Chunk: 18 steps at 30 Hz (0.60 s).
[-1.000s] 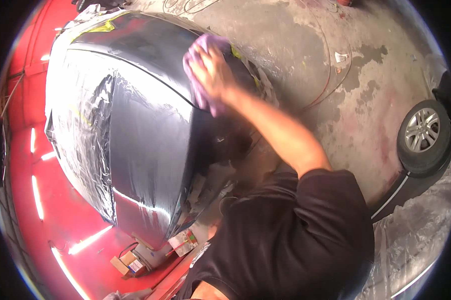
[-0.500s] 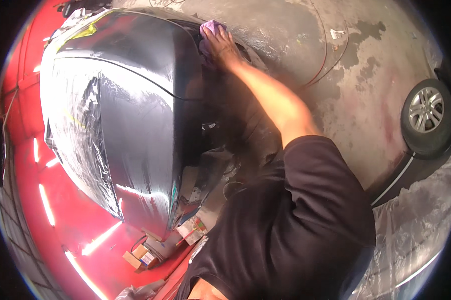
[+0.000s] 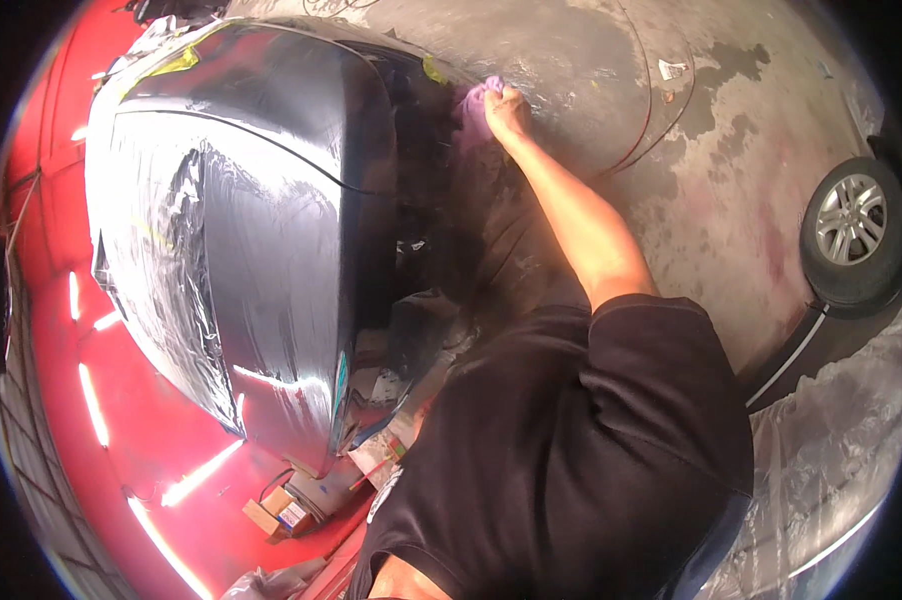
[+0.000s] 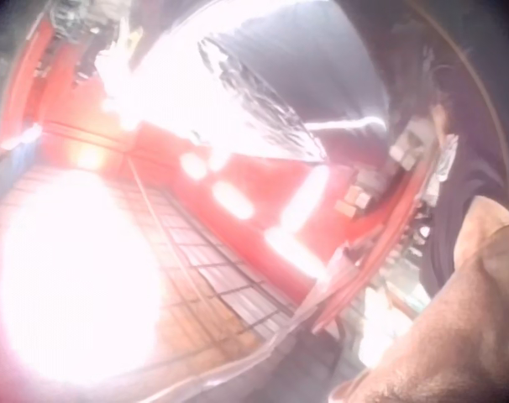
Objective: The person sands the trunk of a car using a sanding block, then dips a cloth into a bucket of water and wipes down the sanded surface and the lower rear bumper area.
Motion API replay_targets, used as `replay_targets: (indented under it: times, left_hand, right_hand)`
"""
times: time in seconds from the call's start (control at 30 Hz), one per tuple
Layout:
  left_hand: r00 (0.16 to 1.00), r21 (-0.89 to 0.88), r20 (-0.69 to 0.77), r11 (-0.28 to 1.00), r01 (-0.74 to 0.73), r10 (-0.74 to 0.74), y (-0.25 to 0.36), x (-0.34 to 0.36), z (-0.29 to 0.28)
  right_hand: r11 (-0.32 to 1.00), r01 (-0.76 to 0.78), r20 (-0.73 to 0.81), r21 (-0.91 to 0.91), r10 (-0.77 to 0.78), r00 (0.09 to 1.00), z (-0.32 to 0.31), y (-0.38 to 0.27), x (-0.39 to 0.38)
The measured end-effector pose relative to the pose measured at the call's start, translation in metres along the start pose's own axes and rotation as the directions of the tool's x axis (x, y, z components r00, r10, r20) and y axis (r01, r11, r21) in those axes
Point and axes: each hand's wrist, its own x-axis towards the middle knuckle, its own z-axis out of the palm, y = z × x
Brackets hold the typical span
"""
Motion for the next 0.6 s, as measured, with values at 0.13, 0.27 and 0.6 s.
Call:
replay_targets:
  times: [0.13,0.27,0.6]
  left_hand:
    - [0.999,-0.142,0.025,0.989,-0.041,0.045,-0.014,-0.015,0.005]
    - [0.999,0.000,0.029,0.999,0.034,-0.034,0.005,-0.030,0.018]
    - [0.994,0.034,-0.036,0.994,0.103,-0.102,0.070,-0.059,0.022]
  right_hand:
    - [0.892,0.449,0.286,0.051,-0.443,0.849,0.038,-0.009,-0.039]
    - [0.893,0.449,0.372,-0.015,-0.412,0.832,0.024,-0.008,-0.035]
    - [0.440,0.838,0.270,-0.321,-0.806,0.527,0.075,-0.064,-0.026]
